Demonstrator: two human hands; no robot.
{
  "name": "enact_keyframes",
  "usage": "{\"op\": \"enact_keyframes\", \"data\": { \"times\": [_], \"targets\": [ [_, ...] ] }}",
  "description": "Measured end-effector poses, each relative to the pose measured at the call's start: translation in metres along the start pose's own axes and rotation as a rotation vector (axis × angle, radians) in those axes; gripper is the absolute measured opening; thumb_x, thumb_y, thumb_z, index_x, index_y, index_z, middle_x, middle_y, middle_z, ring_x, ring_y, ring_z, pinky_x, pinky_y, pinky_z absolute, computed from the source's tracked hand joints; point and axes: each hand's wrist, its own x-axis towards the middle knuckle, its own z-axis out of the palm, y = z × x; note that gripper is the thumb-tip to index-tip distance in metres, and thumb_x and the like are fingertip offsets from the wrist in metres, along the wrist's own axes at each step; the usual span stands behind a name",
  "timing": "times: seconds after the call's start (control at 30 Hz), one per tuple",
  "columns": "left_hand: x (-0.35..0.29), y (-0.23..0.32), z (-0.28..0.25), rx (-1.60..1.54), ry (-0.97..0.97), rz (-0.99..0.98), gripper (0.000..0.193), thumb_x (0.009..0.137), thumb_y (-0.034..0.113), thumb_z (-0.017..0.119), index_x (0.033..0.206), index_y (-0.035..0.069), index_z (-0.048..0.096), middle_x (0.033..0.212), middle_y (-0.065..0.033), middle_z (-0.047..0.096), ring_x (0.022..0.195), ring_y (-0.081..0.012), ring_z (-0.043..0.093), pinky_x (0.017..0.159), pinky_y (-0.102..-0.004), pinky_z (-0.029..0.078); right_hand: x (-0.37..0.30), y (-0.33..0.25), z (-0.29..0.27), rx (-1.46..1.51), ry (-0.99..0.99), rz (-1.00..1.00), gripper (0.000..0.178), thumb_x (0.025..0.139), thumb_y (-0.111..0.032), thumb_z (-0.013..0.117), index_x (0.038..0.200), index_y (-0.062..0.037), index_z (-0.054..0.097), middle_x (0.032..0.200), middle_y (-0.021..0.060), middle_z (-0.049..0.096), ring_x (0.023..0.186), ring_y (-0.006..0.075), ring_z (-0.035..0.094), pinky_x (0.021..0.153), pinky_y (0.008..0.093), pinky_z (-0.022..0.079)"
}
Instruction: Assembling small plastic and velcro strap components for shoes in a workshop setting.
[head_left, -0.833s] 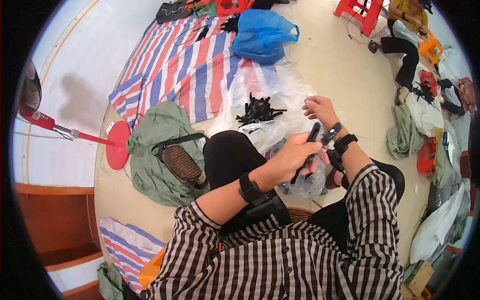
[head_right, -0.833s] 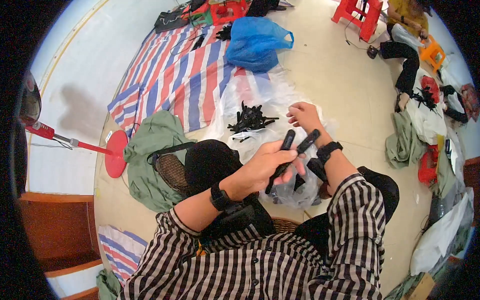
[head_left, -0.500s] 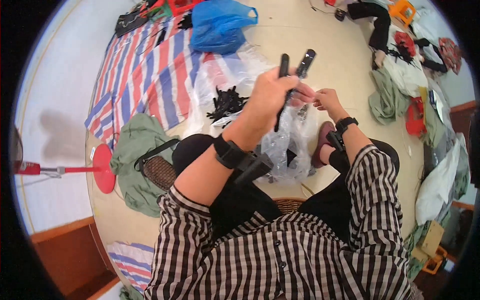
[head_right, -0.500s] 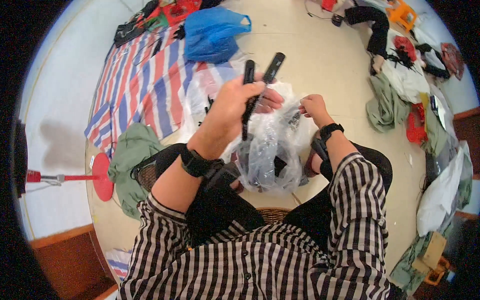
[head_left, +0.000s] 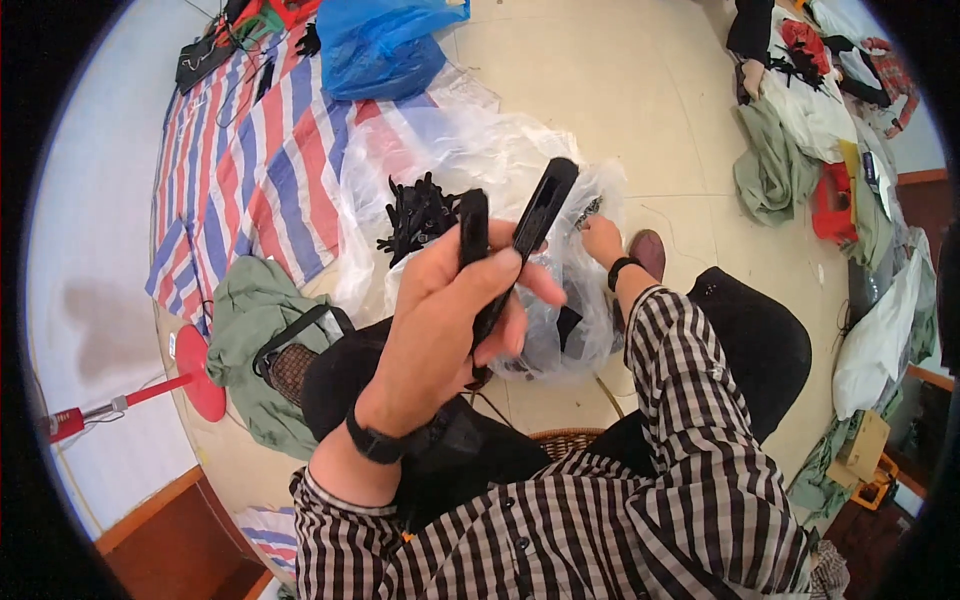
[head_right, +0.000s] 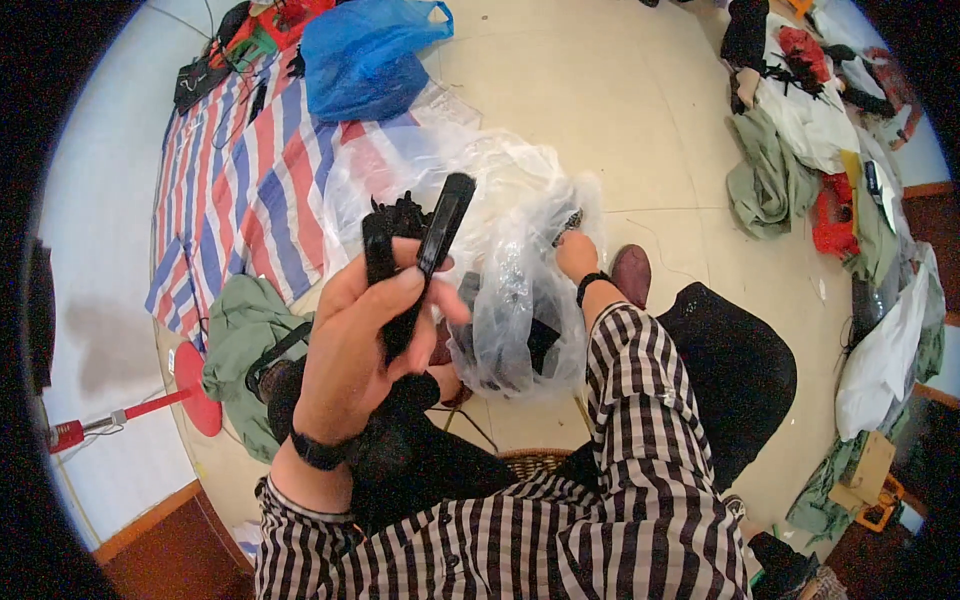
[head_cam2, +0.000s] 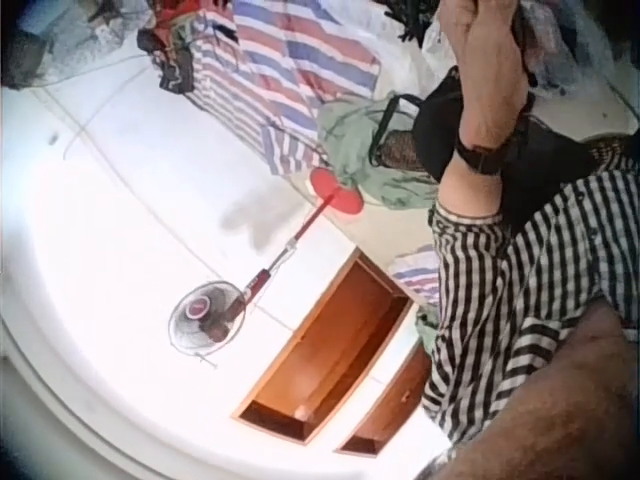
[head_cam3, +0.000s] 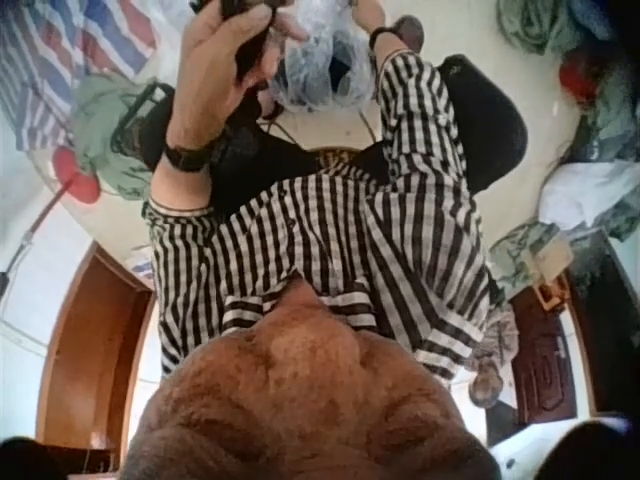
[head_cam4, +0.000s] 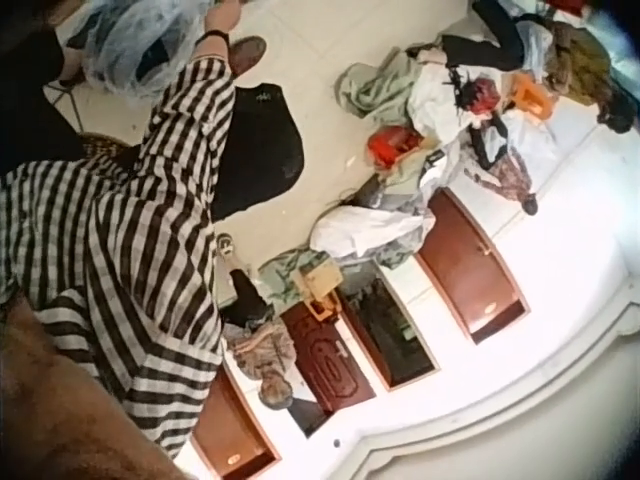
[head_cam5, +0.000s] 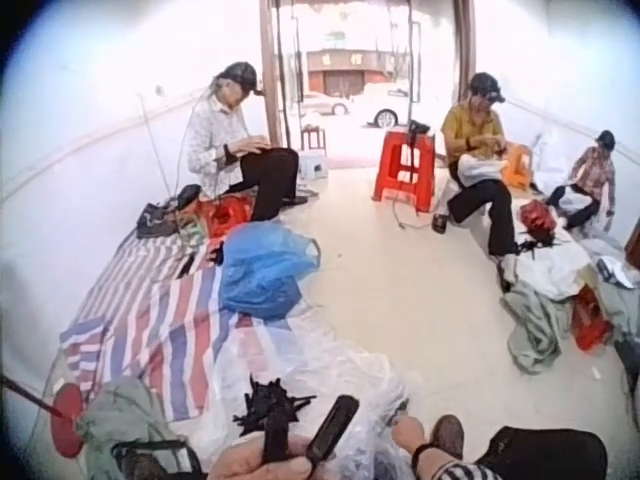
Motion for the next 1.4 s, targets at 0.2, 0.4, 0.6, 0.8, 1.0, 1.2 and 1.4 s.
{"op": "enact_keyframes", "data": {
  "times": [0.2, 0.4, 0.6, 0.8, 1.0, 1.2, 1.4],
  "targets": [
    [0.003, 0.007, -0.001, -0.078, -0.007, -0.117, 0.031, 0.092, 0.013, 0.044, 0.117, -0.004, 0.044, 0.081, -0.0166, 0.063, 0.051, -0.0117, 0.053, 0.042, -0.0204, 0.037, -0.006, 0.025, 0.026, -0.080, 0.088, 0.024, 0.020, 0.076, -0.014, 0.056, 0.090, -0.0003, 0.054, 0.092, 0.0222, 0.058, 0.085, 0.0394, 0.058, 0.075, 0.0451, 0.047],
    [0.006, 0.004, -0.002, -0.121, -0.029, -0.185, 0.030, 0.093, 0.015, 0.047, 0.118, -0.001, 0.044, 0.083, -0.0193, 0.062, 0.052, -0.0136, 0.055, 0.044, -0.0213, 0.038, 0.000, 0.024, 0.038, -0.181, 0.008, 0.144, 0.026, 0.080, -0.021, 0.058, 0.098, -0.0036, 0.052, 0.096, 0.0201, 0.057, 0.083, 0.0384, 0.059, 0.072, 0.0473, 0.047],
    [0.015, -0.001, 0.010, -0.072, 0.070, -0.184, 0.026, 0.089, 0.014, 0.047, 0.107, -0.005, 0.047, 0.072, -0.0208, 0.062, 0.041, -0.0142, 0.050, 0.037, -0.0210, 0.034, 0.006, 0.043, 0.052, -0.149, 0.036, 0.136, 0.022, 0.081, -0.019, 0.056, 0.097, -0.0054, 0.053, 0.096, 0.0188, 0.057, 0.080, 0.0385, 0.060, 0.070, 0.0479, 0.048],
    [0.017, -0.004, 0.008, -0.086, 0.051, -0.236, 0.026, 0.088, 0.013, 0.048, 0.109, -0.003, 0.047, 0.076, -0.0206, 0.062, 0.043, -0.0155, 0.051, 0.038, -0.0227, 0.036, 0.003, 0.043, 0.053, -0.111, 0.017, 0.120, 0.021, 0.081, -0.014, 0.051, 0.100, -0.0065, 0.055, 0.093, 0.0195, 0.060, 0.083, 0.0390, 0.060, 0.072, 0.0477, 0.047],
    [0.016, -0.012, 0.003, -0.117, 0.116, -0.115, 0.025, 0.089, 0.013, 0.048, 0.110, -0.001, 0.048, 0.077, -0.0181, 0.062, 0.056, -0.0186, 0.057, 0.052, -0.0262, 0.045, 0.008, 0.013, 0.012, 0.145, 0.061, 0.163, 0.016, 0.073, -0.011, 0.055, 0.084, -0.0067, 0.064, 0.088, 0.0164, 0.064, 0.083, 0.0343, 0.060, 0.075, 0.0417, 0.047],
    [0.019, -0.016, 0.003, -0.105, -0.027, -0.023, 0.024, 0.090, 0.014, 0.048, 0.110, 0.000, 0.049, 0.083, -0.0143, 0.062, 0.062, -0.0153, 0.058, 0.055, -0.0258, 0.046, 0.039, -0.003, -0.058, 0.254, -0.018, 0.002, 0.014, 0.069, -0.012, 0.060, 0.079, -0.0024, 0.063, 0.072, 0.0138, 0.064, 0.068, 0.0285, 0.062, 0.062, 0.0366, 0.049],
    [0.012, -0.020, -0.004, -0.089, -0.056, 0.083, 0.022, 0.088, 0.013, 0.048, 0.106, 0.000, 0.050, 0.081, -0.0134, 0.062, 0.055, -0.0112, 0.053, 0.045, -0.0209, 0.038, 0.012, -0.107, -0.153, 0.564, -0.236, -0.025, 0.012, 0.075, -0.008, 0.061, 0.083, 0.0005, 0.062, 0.067, 0.0070, 0.060, 0.057, 0.0120, 0.058, 0.049, 0.0266, 0.047]
  ]
}}
